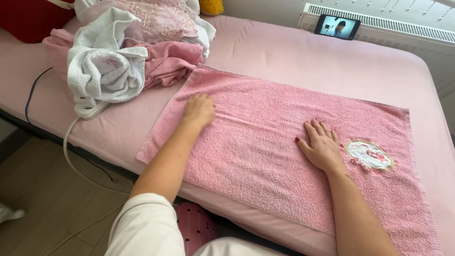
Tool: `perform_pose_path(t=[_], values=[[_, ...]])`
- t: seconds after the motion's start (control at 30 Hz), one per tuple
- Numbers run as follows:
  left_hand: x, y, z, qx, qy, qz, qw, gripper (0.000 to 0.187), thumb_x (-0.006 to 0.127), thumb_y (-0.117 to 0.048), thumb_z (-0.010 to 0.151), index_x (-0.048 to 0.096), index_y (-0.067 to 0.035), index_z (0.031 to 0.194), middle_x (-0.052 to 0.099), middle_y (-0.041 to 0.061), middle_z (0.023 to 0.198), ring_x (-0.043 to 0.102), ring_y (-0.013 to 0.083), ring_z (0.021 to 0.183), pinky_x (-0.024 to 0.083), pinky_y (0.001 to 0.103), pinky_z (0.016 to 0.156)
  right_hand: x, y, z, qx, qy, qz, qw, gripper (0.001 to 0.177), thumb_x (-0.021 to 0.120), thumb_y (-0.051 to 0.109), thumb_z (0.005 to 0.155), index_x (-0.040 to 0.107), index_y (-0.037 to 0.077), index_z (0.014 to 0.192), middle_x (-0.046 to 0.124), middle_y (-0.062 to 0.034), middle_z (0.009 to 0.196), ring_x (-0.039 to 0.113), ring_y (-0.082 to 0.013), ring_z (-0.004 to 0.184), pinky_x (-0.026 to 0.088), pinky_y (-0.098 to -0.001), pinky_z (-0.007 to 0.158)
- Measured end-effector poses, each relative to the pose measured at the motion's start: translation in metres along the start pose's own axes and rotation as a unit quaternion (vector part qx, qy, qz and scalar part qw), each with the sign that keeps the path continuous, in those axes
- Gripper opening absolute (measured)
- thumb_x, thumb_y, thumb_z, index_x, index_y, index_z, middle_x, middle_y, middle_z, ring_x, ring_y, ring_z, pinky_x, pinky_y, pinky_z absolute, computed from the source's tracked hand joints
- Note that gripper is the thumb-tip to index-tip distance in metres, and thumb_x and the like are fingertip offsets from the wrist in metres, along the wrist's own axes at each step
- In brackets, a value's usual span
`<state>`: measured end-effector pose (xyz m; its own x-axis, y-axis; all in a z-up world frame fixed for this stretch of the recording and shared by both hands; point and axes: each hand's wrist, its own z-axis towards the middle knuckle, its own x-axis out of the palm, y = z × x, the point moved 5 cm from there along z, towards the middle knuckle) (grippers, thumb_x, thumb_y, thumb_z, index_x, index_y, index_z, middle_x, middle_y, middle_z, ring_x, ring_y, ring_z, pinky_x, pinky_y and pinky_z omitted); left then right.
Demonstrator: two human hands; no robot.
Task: The person is folding pink and white towels on a bed.
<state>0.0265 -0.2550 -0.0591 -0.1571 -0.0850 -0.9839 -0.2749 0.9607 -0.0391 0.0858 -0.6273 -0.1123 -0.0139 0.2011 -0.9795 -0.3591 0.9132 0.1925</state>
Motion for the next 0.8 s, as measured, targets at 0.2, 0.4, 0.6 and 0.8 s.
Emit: perform_pose_path(t=[0.2, 0.4, 0.6, 0.8], values=[[0.010, 0.013, 0.054, -0.011, -0.041, -0.073, 0.996, 0.084, 0.057, -0.060, 0.093, 0.031, -0.013, 0.158, 0.025, 0.011, 0.166, 0.021, 0.0307, 0.153, 0.016, 0.046, 0.125, 0.004, -0.007, -0.001, -0.022, -0.039, -0.004, 0.999, 0.074, 0.051, 0.058, 0.092, 0.043, 0.019, 0.154, 0.030, -0.0072, 0.166, 0.019, -0.0235, 0.154, 0.011, -0.0454, 0.125], [0.010, 0.036, 0.085, -0.016, -0.005, -0.084, 0.996, 0.098, 0.045, -0.079, 0.087, 0.019, -0.019, 0.161, 0.006, 0.007, 0.170, 0.005, 0.0303, 0.157, 0.005, 0.048, 0.125, 0.008, -0.011, 0.003, -0.016, -0.015, -0.014, 1.000, 0.074, 0.048, 0.060, 0.092, 0.040, 0.022, 0.154, 0.028, -0.0048, 0.165, 0.016, -0.0208, 0.154, 0.009, -0.0443, 0.124], [-0.018, 0.036, 0.086, -0.061, -0.038, -0.036, 0.997, 0.080, 0.036, -0.069, 0.096, 0.016, -0.028, 0.162, 0.011, -0.002, 0.171, 0.014, 0.0360, 0.154, 0.016, 0.056, 0.122, 0.011, -0.013, 0.001, -0.029, -0.017, -0.018, 0.999, 0.075, 0.047, 0.060, 0.093, 0.036, 0.021, 0.155, 0.026, -0.0041, 0.166, 0.014, -0.0204, 0.154, 0.008, -0.0432, 0.124], [0.006, 0.068, 0.136, -0.043, -0.135, -0.061, 0.988, 0.069, 0.044, -0.059, 0.099, 0.037, -0.024, 0.158, 0.034, -0.002, 0.163, 0.041, 0.0338, 0.140, 0.033, 0.054, 0.115, 0.007, -0.011, -0.004, -0.031, -0.018, -0.020, 0.999, 0.074, 0.047, 0.059, 0.093, 0.036, 0.021, 0.155, 0.027, -0.0044, 0.165, 0.014, -0.0203, 0.154, 0.008, -0.0435, 0.123]])
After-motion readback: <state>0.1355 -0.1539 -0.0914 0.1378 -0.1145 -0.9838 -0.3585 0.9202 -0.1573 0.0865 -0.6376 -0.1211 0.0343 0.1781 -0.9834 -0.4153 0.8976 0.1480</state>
